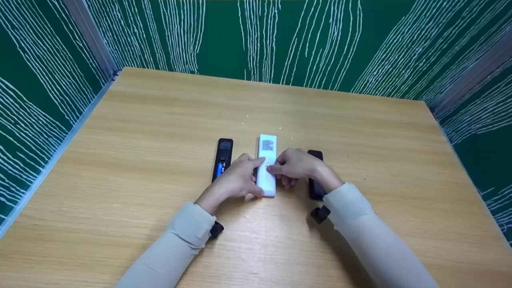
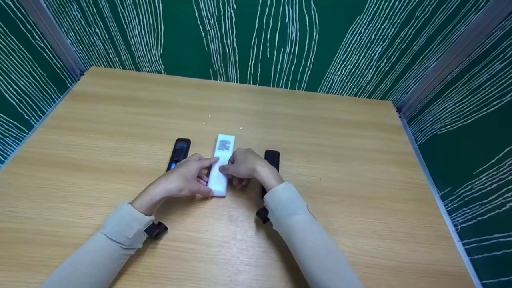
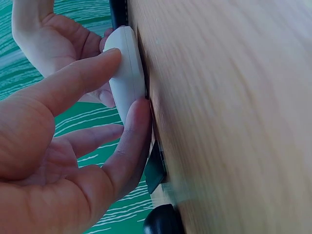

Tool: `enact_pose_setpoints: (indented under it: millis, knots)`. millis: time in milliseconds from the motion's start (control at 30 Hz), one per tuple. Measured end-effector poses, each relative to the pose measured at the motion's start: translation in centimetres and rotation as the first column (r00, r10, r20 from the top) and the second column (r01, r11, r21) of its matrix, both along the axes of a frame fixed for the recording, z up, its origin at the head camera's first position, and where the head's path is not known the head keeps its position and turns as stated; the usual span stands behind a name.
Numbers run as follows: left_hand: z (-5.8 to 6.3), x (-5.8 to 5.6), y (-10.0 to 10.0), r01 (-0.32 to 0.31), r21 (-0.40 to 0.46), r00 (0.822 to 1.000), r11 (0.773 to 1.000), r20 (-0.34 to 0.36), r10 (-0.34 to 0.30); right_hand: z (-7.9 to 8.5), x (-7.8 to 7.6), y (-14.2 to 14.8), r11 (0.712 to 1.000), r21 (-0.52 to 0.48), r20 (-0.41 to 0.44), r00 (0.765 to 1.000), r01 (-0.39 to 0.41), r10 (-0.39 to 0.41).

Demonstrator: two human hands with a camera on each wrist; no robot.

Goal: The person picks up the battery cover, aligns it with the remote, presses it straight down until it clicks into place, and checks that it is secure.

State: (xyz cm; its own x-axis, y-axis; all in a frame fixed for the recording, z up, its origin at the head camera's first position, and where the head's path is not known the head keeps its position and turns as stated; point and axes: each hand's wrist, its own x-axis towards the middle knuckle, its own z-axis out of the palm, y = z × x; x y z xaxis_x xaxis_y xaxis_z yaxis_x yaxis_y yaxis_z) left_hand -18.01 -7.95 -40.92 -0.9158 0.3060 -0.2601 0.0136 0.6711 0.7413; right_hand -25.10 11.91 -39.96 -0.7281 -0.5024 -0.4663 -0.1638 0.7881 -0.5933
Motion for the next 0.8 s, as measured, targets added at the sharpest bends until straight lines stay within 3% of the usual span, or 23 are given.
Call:
enact_pose_setpoints:
  millis: [800]
  knots:
    - [-0.2, 0.0, 0.0, 0.007, -0.001, 1.000, 1.000, -0.017, -0.007, 0.3, 1.4, 0.0, 1.000, 0.024, 0.019, 1.000, -0.019, 0.019]
